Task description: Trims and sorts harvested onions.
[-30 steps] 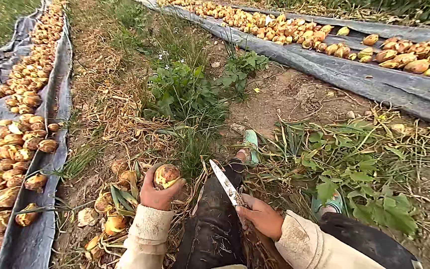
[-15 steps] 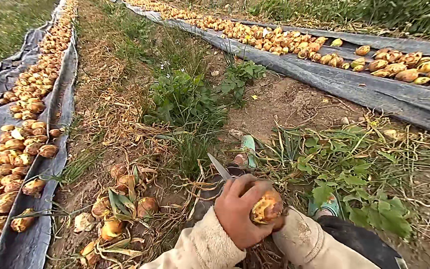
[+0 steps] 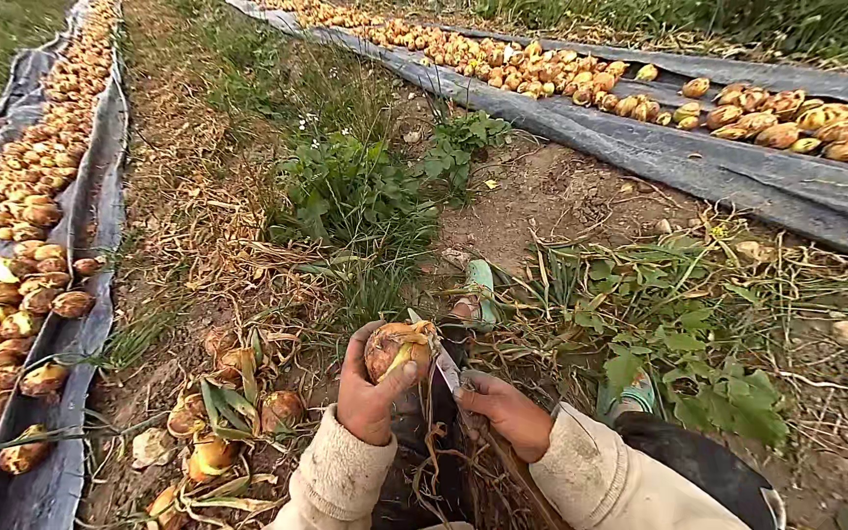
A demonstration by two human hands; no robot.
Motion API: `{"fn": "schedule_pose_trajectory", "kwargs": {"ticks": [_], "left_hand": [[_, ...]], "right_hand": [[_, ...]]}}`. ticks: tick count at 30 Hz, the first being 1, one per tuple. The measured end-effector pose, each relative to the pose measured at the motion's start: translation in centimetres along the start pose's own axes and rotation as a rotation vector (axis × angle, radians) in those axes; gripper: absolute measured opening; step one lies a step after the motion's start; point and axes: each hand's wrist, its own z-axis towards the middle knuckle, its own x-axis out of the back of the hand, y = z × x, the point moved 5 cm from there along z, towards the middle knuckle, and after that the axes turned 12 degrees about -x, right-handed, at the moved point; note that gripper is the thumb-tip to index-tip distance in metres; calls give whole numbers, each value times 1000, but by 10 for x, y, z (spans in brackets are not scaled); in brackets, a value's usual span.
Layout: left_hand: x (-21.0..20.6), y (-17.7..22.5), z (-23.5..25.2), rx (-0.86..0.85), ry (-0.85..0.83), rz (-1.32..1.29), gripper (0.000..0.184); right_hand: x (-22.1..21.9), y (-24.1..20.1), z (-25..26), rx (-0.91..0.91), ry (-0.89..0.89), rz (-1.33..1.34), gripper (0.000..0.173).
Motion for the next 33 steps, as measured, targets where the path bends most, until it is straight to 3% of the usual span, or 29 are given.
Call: {"fn": "schedule_pose_trajectory", "kwargs": {"ticks": [5, 9, 10, 12, 13, 15, 19, 22, 26, 31, 33], "left_hand": [[-5, 4, -6, -105, -274, 108, 80], [-2, -10, -15, 83, -358, 140, 86], [-2, -15, -17, 144, -374, 124, 90], [-1, -20, -19, 203, -426, 83, 92], [-1, -21, -19, 211, -478, 73, 91], [-1, -21, -18, 193, -602, 147, 85], [-4, -9, -15, 0, -682, 707, 82], [-2, -13, -21, -79, -655, 907, 79], [12, -25, -23, 45, -626, 962, 77], [33, -30, -27, 82, -559, 1005, 76], [41, -23, -25, 93, -455, 991, 78]], "right_hand": [[-9, -2, 3, 285, 45, -28, 60], [-4, -10, -3, 639, 158, -122, 98], [-5, -11, -4, 705, 191, -157, 94], [-6, -10, -5, 747, 186, -135, 60], [-7, -8, -4, 715, 145, -98, 45], [-8, -3, -5, 593, 55, -9, 33], [-19, 9, -3, 284, -7, 231, 15], [-24, 19, 9, 114, -5, 296, 28], [-28, 29, 26, -57, 37, 243, 40], [-42, 32, 38, -115, -68, 162, 48], [-49, 31, 35, -99, -117, 110, 48]]}}
